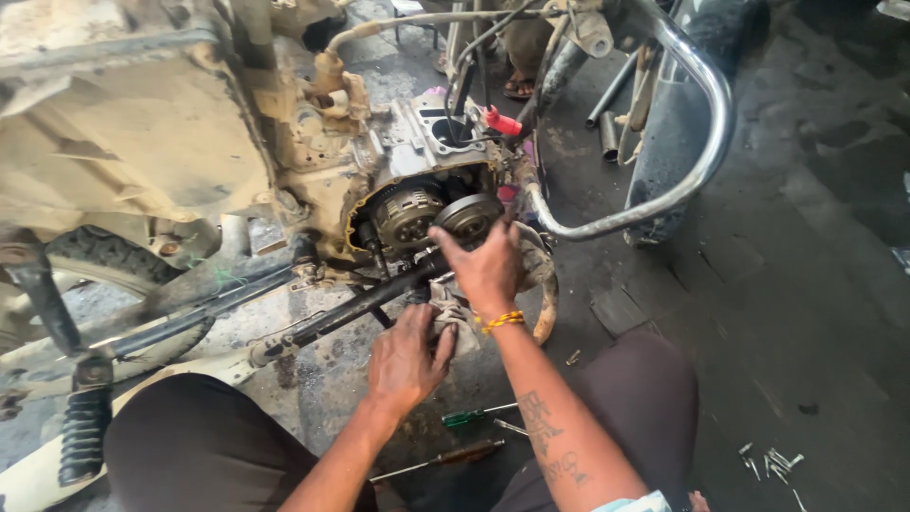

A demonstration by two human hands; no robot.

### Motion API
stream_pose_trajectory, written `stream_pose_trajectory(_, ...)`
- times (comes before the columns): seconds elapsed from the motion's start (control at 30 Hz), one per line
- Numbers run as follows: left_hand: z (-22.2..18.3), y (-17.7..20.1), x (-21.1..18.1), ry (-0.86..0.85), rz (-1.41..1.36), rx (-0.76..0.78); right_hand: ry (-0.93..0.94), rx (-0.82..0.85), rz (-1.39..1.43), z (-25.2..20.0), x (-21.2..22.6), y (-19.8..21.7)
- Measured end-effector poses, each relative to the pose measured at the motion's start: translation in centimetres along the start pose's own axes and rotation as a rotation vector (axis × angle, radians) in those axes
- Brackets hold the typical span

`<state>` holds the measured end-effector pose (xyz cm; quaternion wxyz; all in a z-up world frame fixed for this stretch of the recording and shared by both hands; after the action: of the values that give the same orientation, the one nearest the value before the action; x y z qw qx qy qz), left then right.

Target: The person sits on the ground beside a scooter with its engine cover removed and works on the clutch assembly. They hold the clutch assembly with one hand while turning a fastener with a wrench in the other, wipe parts and hands with a cloth, and reposition the assembly repeatedly.

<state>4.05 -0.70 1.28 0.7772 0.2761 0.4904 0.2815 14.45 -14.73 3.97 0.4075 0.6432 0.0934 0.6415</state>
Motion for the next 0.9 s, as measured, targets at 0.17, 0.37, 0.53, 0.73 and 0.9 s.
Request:
stream_pose_trajectory(0.17,0.0,0.3,-0.3,0.032,0.0,0.026,-0.256,0.146,0.205,1.6,-2.8,-1.4)
stream_pose_trajectory(0.37,-0.1,0.3,-0.1,-0.019,-0.028,-0.018,0.131,-0.106,-0.014,-0.6,0.8,0.2)
stream_pose_trajectory(0.53,0.1,0.3,-0.1,-0.02,-0.029,0.006,0.179,-0.11,-0.229,0.2,0.1,-1.1)
stream_pose_trajectory(0.73,0.3,0.4,-0.4,0.019,-0.032,0.065,-0.346,0.247,0.332,3.3,-5.3,-4.1)
stream_pose_trajectory(0.9,0.1,0.3,-0.1,0.016,-0.022,0.049,-0.054,-0.06,-0.009,1.1,-1.4,-0.6)
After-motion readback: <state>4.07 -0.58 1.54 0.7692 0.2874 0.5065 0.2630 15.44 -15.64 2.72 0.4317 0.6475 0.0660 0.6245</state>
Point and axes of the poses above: each hand's wrist, its own z-axis towards the middle knuckle, its own y-axis out of the back of the hand, x = y × z, the point moved 4 cm from there along z, towards the middle knuckle, and after that the axes turned 5 degrees about -y, right-handed, at the moved point
